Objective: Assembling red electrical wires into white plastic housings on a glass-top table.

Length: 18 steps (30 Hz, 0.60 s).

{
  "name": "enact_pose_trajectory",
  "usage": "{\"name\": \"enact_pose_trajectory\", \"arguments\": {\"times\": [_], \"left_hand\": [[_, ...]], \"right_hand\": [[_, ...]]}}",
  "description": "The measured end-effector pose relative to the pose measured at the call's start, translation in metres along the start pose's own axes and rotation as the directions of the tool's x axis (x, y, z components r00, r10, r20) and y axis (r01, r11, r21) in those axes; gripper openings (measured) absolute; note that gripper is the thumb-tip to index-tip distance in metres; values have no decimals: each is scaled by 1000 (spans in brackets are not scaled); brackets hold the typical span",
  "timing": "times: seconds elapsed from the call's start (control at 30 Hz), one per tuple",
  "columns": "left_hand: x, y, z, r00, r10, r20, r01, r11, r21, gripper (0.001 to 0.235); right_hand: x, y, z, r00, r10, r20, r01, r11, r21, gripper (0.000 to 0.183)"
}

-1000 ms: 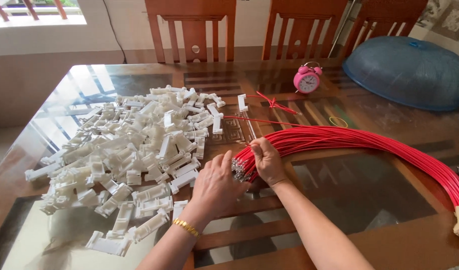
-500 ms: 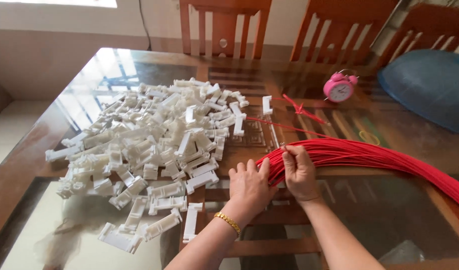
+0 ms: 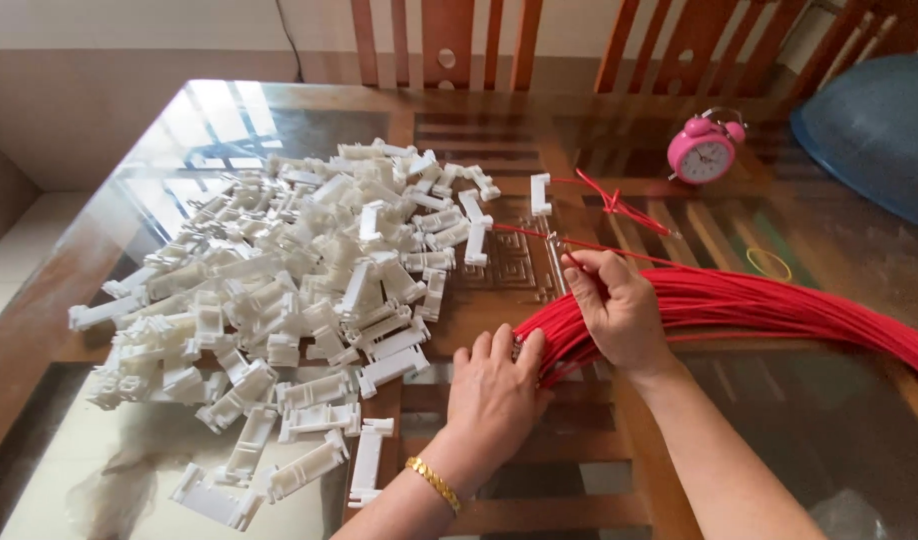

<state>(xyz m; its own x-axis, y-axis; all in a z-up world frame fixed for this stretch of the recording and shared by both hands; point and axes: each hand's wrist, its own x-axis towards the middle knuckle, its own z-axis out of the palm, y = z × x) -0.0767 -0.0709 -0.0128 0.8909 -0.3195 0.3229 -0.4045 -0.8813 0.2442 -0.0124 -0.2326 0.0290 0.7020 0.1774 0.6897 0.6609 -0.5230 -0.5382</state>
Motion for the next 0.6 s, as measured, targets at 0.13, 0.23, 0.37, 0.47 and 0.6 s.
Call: {"name": "enact_pose_trajectory", "arguments": {"times": [0.13,0.23,0.37,0.47,0.6], "left_hand": [[-5,0,11,998,32,-63,-33,999,-2,79],[-5,-3,26,972,99,-212,-90,995,52,53],[-2,-5,32,962,115,-248,-94,991,95,47],[3,-10,37,970,103,-221,-85,992,89,45],[11,-10,30,996,79,-51,-72,990,118,46]], "right_hand": [[26,13,11,997,76,-30,-76,997,10,14],[33,42,22,999,-1,-38,-5,988,-155,14],[39,60,37,997,73,-18,-75,982,-174,16],[47,76,49,992,122,14,-117,976,-181,20],[60,118,70,958,241,154,-173,918,-358,30]]}}
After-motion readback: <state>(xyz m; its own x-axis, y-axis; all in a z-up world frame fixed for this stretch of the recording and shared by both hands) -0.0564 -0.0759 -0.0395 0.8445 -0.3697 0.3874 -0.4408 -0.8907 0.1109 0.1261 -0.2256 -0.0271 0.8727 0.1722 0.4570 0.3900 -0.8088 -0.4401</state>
